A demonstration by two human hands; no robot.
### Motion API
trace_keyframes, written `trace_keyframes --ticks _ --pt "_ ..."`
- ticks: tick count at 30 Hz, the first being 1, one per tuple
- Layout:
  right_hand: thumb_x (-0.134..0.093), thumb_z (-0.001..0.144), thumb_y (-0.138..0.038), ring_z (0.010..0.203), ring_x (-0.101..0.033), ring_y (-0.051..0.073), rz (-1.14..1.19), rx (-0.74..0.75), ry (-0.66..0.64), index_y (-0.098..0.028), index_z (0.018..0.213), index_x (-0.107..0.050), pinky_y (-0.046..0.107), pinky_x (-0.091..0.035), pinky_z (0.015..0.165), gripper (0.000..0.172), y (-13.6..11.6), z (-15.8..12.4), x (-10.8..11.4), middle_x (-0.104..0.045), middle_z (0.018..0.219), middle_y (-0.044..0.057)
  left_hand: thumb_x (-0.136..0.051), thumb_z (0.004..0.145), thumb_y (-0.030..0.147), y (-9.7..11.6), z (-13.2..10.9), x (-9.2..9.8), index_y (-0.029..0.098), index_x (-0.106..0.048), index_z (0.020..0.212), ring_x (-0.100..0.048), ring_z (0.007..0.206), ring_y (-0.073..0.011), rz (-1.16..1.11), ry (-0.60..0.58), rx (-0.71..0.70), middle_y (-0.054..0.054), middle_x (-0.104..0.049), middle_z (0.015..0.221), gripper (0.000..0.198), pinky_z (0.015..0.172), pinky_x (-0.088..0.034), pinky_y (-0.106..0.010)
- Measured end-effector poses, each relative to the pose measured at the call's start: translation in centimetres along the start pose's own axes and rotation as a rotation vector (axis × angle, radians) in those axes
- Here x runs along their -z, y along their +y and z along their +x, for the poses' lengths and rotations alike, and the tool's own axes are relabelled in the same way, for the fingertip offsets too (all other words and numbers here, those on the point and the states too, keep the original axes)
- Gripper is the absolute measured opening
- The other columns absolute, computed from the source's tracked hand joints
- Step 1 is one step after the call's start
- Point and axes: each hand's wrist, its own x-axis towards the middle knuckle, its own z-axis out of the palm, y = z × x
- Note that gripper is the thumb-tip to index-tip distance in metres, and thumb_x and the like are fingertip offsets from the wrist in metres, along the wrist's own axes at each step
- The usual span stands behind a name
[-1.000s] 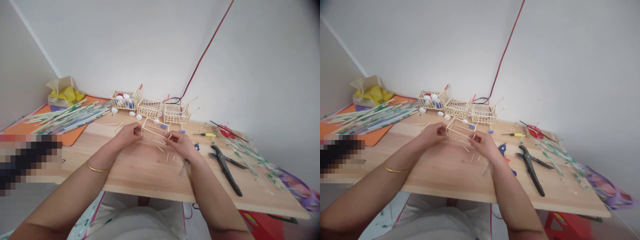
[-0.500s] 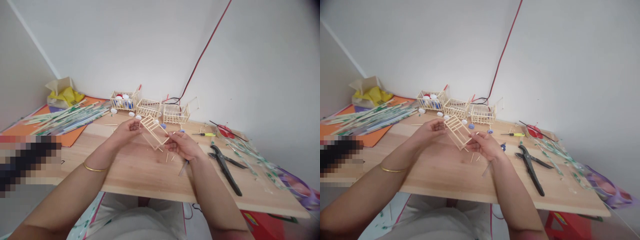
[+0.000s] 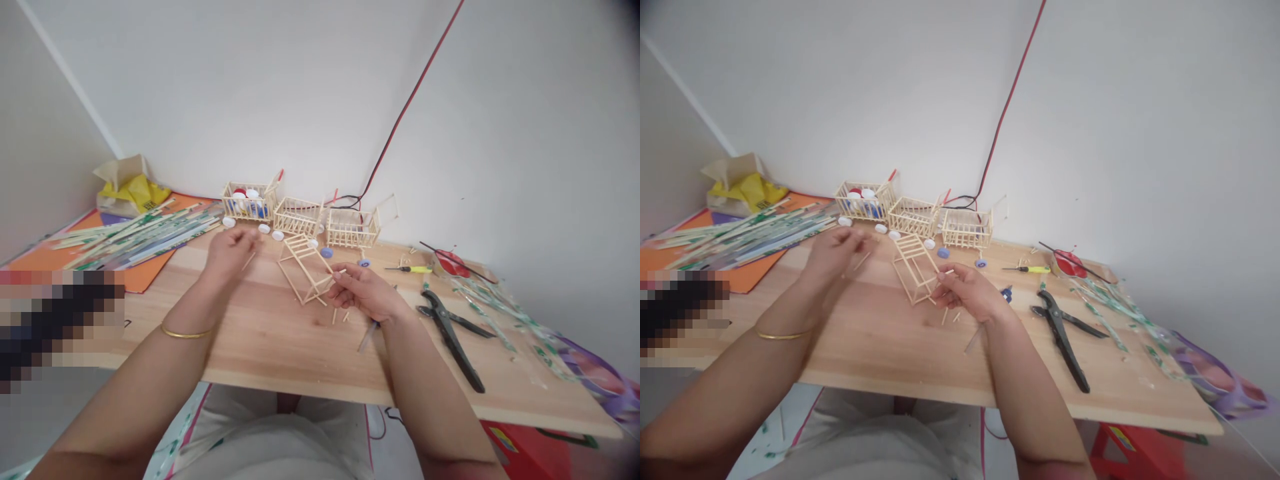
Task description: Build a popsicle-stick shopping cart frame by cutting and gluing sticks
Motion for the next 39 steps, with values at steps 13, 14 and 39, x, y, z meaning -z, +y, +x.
trace_keyframes --ticks 13,14,39 --pt "-0.058 0.079 -0.05 0.051 -0.052 0.009 -0.326 0.389 0.492 -0.021 0.111 -0.052 0.022 -0.044 0.054 0.044 -1.2 -0.6 3.1 -0.063 0.071 0.0 -0.061 0.061 0.027 -2.2 1.3 2.4 0.02 -0.064 0.057 -0.058 0.066 -0.0275 0.689 -0.11 0.082 -0.009 -0.061 0.055 0.009 0.06 -0.037 -0.033" --pt "-0.058 0.079 -0.049 0.051 -0.052 0.009 -0.325 0.434 0.505 -0.021 0.111 -0.051 0.023 -0.044 0.055 0.043 -1.3 -0.7 3.0 -0.062 0.071 -0.001 -0.06 0.06 0.024 -2.2 1.2 2.2 0.019 -0.063 0.055 -0.059 0.069 -0.0295 0.738 -0.129 0.054 -0.011 -0.062 0.058 0.008 0.062 -0.037 -0.035" --pt "-0.052 0.088 -0.025 0.079 -0.058 0.014 -0.963 0.957 0.266 -0.021 0.107 -0.058 0.028 -0.046 0.07 0.02 -6.5 -2.8 -1.4 -0.063 0.097 0.006 -0.059 0.081 0.026 7.8 -3.6 -0.4 0.017 -0.069 0.079 -0.056 0.065 -0.0123 0.06 -0.244 -0.679 -0.002 -0.066 0.071 0.013 0.063 -0.04 -0.024"
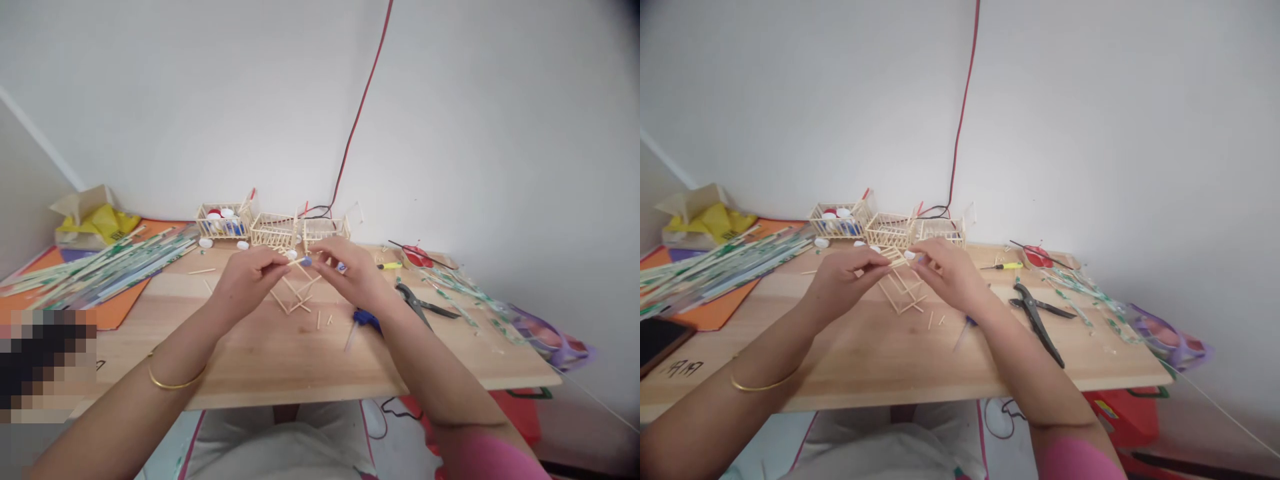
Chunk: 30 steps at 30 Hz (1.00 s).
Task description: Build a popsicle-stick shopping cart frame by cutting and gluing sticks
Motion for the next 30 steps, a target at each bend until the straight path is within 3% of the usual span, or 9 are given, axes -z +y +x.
trace_keyframes --ticks 3,6,11,14,17,23,30 --pt "-0.05 0.089 -0.02 0.083 -0.057 0.015 0.003 0.064 -0.083 -0.019 0.097 -0.061 0.027 -0.044 0.075 0.014 0.4 1.8 -1.1 -0.064 0.088 0.005 -0.059 0.081 0.023 0.3 0.6 -0.3 0.016 -0.068 0.08 -0.055 0.066 -0.0121 0.031 0.018 -0.055 -0.002 -0.065 0.071 0.011 0.063 -0.039 -0.024" --pt "-0.051 0.088 -0.017 0.082 -0.055 0.015 0.004 0.07 -0.124 -0.017 0.09 -0.061 0.026 -0.042 0.073 0.011 1.2 2.5 -1.7 -0.062 0.086 0.006 -0.059 0.08 0.025 -0.2 0.4 -0.7 0.017 -0.067 0.08 -0.056 0.067 -0.0122 -0.037 0.023 0.003 -0.002 -0.066 0.073 0.012 0.065 -0.04 -0.023" --pt "-0.051 0.088 -0.019 0.078 -0.053 0.014 0.04 0.03 -0.209 -0.017 0.087 -0.062 0.026 -0.041 0.071 0.011 3.1 2.8 -1.9 -0.059 0.083 0.005 -0.059 0.079 0.032 -1.5 -0.4 0.1 0.017 -0.068 0.077 -0.051 0.059 -0.0108 -0.212 -0.003 0.396 0.0 -0.064 0.068 0.018 0.057 -0.038 -0.022" --pt "-0.051 0.088 -0.018 0.077 -0.053 0.014 0.068 0.009 -0.261 -0.018 0.088 -0.063 0.025 -0.04 0.069 0.012 4.2 2.9 -2.0 -0.059 0.08 0.003 -0.061 0.075 0.034 -2.6 -0.5 0.8 0.016 -0.068 0.072 -0.043 0.051 -0.009 -0.291 -0.104 0.646 0.002 -0.058 0.058 0.02 0.05 -0.032 -0.021" --pt "-0.052 0.088 -0.018 0.078 -0.053 0.014 0.086 -0.017 -0.281 -0.019 0.089 -0.065 0.025 -0.039 0.069 0.014 4.8 2.9 -2.2 -0.06 0.081 0.004 -0.064 0.072 0.039 -3.6 -0.8 0.4 0.015 -0.068 0.07 -0.04 0.048 -0.0078 -0.409 -0.222 0.79 0.002 -0.056 0.056 0.025 0.047 -0.029 -0.021" --pt "-0.055 0.086 -0.02 0.075 -0.054 0.014 0.112 -0.088 -0.276 -0.02 0.089 -0.067 0.026 -0.039 0.068 0.013 5.1 2.6 -2.8 -0.061 0.079 0.003 -0.07 0.067 0.038 -4.4 -1.2 -1.7 0.012 -0.065 0.075 -0.039 0.047 -0.0054 -0.781 -0.296 0.942 -0.002 -0.06 0.066 0.028 0.043 -0.025 -0.019" --pt "-0.055 0.086 -0.021 0.075 -0.054 0.014 0.119 -0.111 -0.268 -0.019 0.087 -0.067 0.026 -0.039 0.068 0.012 5.3 2.5 -3.1 -0.06 0.079 0.003 -0.074 0.065 0.033 -4.1 -1.2 -2.2 0.011 -0.062 0.072 -0.037 0.047 -0.0031 -1.012 -0.31 1.017 -0.001 -0.06 0.068 0.026 0.042 -0.024 -0.017"
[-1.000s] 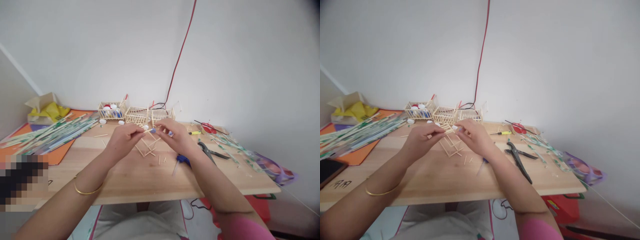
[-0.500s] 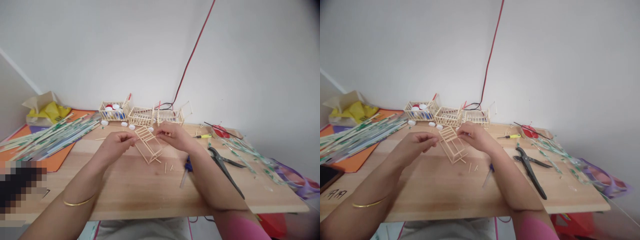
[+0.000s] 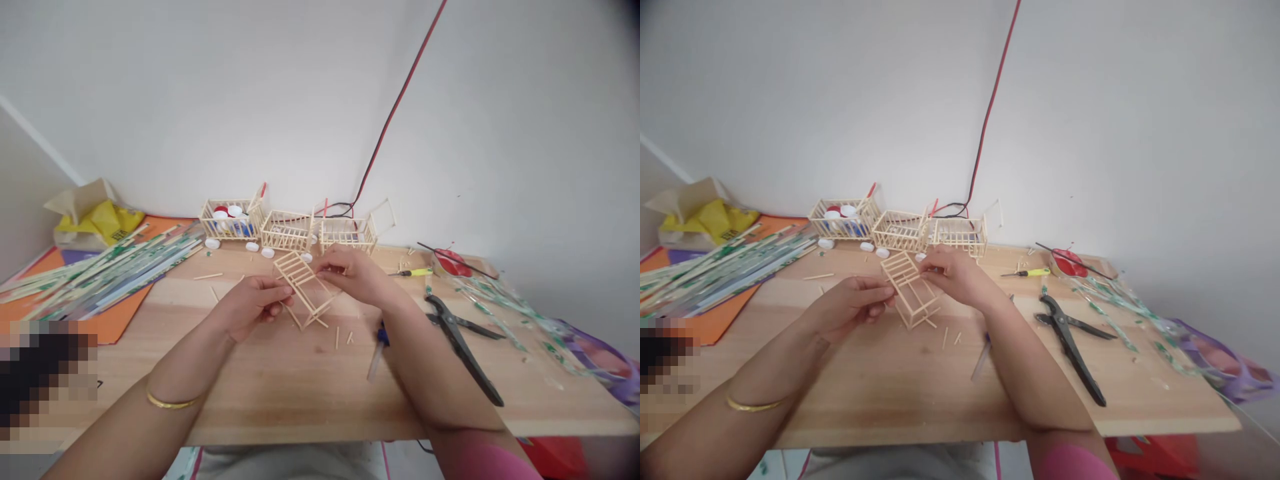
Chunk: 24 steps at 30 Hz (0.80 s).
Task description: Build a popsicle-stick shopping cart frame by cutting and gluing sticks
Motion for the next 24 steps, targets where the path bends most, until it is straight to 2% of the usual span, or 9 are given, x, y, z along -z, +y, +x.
trace_keyframes --ticks 19,24 --pt "-0.054 0.087 -0.021 0.077 -0.053 0.014 -0.004 -0.015 -0.071 -0.019 0.089 -0.066 0.025 -0.038 0.069 0.012 0.0 0.11 -0.11 -0.061 0.08 0.002 -0.073 0.067 0.031 -0.39 0.44 -0.6 0.011 -0.057 0.069 -0.039 0.042 -0.0029 -0.112 -0.004 0.018 0.001 -0.058 0.061 0.025 0.039 -0.026 -0.017" --pt "-0.054 0.084 -0.018 0.069 -0.051 0.011 -0.001 -0.046 -0.069 -0.018 0.087 -0.065 0.023 -0.037 0.063 0.012 0.1 0.06 -0.32 -0.06 0.075 0.001 -0.073 0.066 0.028 -0.45 0.52 -0.75 0.011 -0.057 0.068 -0.039 0.041 -0.0029 -0.13 0.001 0.007 0.001 -0.057 0.059 0.024 0.038 -0.027 -0.016"
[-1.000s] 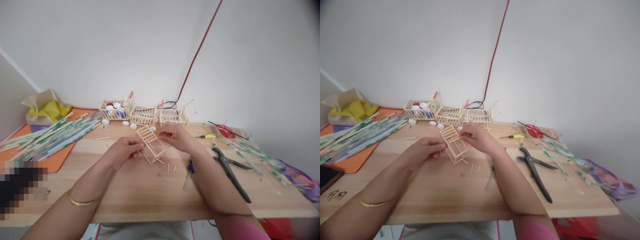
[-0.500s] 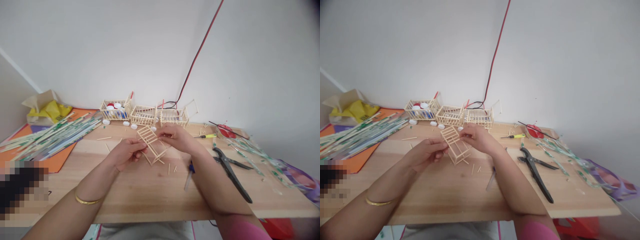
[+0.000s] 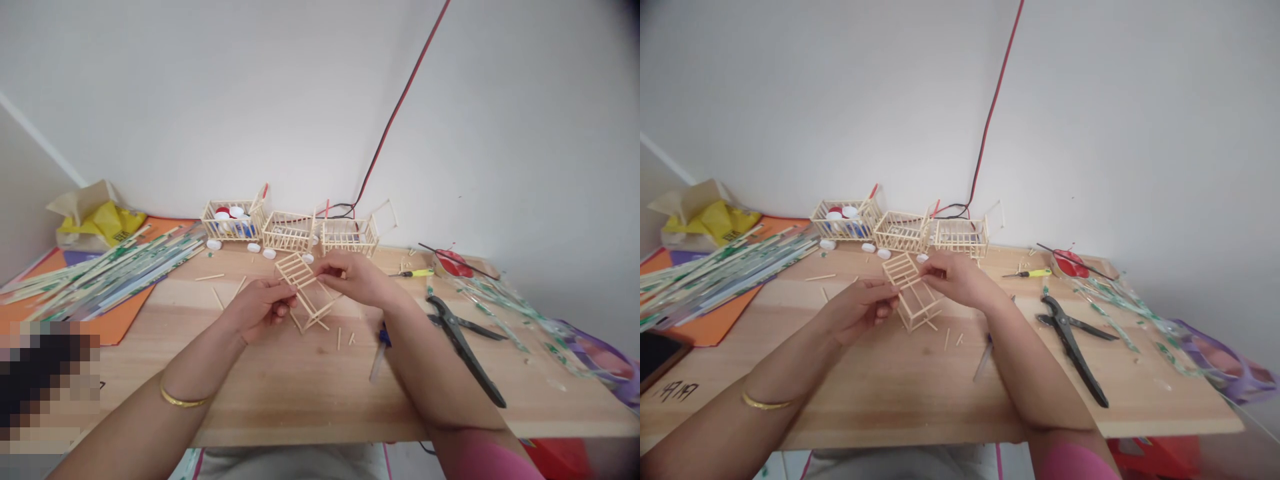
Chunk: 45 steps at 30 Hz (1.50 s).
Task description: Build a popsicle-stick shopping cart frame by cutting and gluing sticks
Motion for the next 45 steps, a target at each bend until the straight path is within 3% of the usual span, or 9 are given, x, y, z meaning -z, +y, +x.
trace_keyframes --ticks 6,29,34,36,38,39,41,43,45 --pt "-0.055 0.079 -0.015 0.065 -0.051 0.009 0.039 -0.065 -0.003 -0.017 0.083 -0.065 0.021 -0.038 0.06 0.011 -0.1 0.0 -0.2 -0.059 0.072 -0.001 -0.072 0.067 0.028 0.0 0.1 0.0 0.011 -0.056 0.068 -0.039 0.041 -0.0029 0.008 -0.008 -0.008 0.001 -0.057 0.06 0.023 0.038 -0.026 -0.016" --pt "-0.054 0.072 -0.013 0.062 -0.047 0.009 0.104 -0.028 -0.044 -0.016 0.077 -0.063 0.02 -0.036 0.056 0.011 0.5 0.3 -0.1 -0.055 0.069 -0.001 -0.074 0.063 0.033 -0.2 0.3 0.2 0.012 -0.056 0.067 -0.04 0.042 -0.0035 0.025 0.003 -0.015 0.001 -0.057 0.06 0.028 0.039 -0.025 -0.017" --pt "-0.053 0.07 -0.01 0.064 -0.047 0.009 0.066 -0.006 0.017 -0.016 0.074 -0.061 0.02 -0.037 0.058 0.011 -0.5 -0.2 1.3 -0.054 0.07 -0.001 -0.068 0.067 0.048 1.4 -1.1 1.0 0.012 -0.062 0.068 -0.041 0.044 -0.0068 0.357 0.02 -0.003 -0.002 -0.059 0.06 0.036 0.04 -0.025 -0.02" --pt "-0.053 0.069 -0.009 0.064 -0.048 0.01 0.014 0.031 0.036 -0.016 0.072 -0.061 0.021 -0.037 0.059 0.011 -1.4 -0.6 2.1 -0.055 0.07 -0.001 -0.066 0.069 0.049 2.6 -2.4 1.0 0.014 -0.062 0.06 -0.043 0.046 -0.0095 0.676 0.231 -0.178 -0.001 -0.056 0.052 0.037 0.044 -0.029 -0.022" --pt "-0.053 0.068 -0.007 0.065 -0.048 0.01 -0.043 0.075 0.035 -0.016 0.071 -0.06 0.022 -0.036 0.059 0.012 -2.5 -1.1 2.8 -0.055 0.07 0.0 -0.062 0.074 0.043 3.4 -3.9 0.3 0.017 -0.066 0.069 -0.051 0.057 -0.0134 0.85 0.499 -0.491 -0.002 -0.062 0.062 0.026 0.053 -0.036 -0.024" --pt "-0.054 0.067 -0.007 0.065 -0.048 0.01 -0.068 0.095 0.03 -0.017 0.07 -0.06 0.022 -0.036 0.059 0.012 -3.1 -1.3 3.0 -0.056 0.071 0.0 -0.06 0.077 0.038 3.5 -4.6 -0.4 0.019 -0.067 0.077 -0.055 0.065 -0.0151 0.895 0.552 -0.662 -0.002 -0.066 0.073 0.021 0.061 -0.039 -0.025" --pt "-0.054 0.067 -0.006 0.064 -0.048 0.01 -0.105 0.117 0.028 -0.017 0.07 -0.06 0.022 -0.036 0.059 0.013 -4.3 -2.0 3.3 -0.056 0.07 0.0 -0.057 0.08 0.033 3.1 -5.6 -2.2 0.02 -0.067 0.089 -0.058 0.075 -0.0169 1.018 0.432 -0.86 -0.004 -0.069 0.088 0.019 0.071 -0.041 -0.027" --pt "-0.053 0.067 -0.006 0.064 -0.048 0.011 -0.128 0.122 0.038 -0.017 0.071 -0.06 0.022 -0.036 0.059 0.014 -5.4 -2.9 3.3 -0.057 0.071 0.0 -0.053 0.083 0.029 2.1 -6.1 -4.1 0.019 -0.066 0.09 -0.059 0.077 -0.0176 1.13 0.289 -0.919 -0.005 -0.068 0.088 0.018 0.074 -0.04 -0.028" --pt "-0.053 0.067 -0.005 0.065 -0.049 0.011 -0.152 0.11 0.057 -0.017 0.071 -0.06 0.022 -0.036 0.06 0.015 -6.4 -3.8 3.0 -0.058 0.072 0.0 -0.048 0.085 0.026 0.8 -6.2 -5.7 0.018 -0.065 0.09 -0.059 0.078 -0.0188 1.194 0.243 -0.909 -0.006 -0.068 0.086 0.019 0.073 -0.039 -0.029"
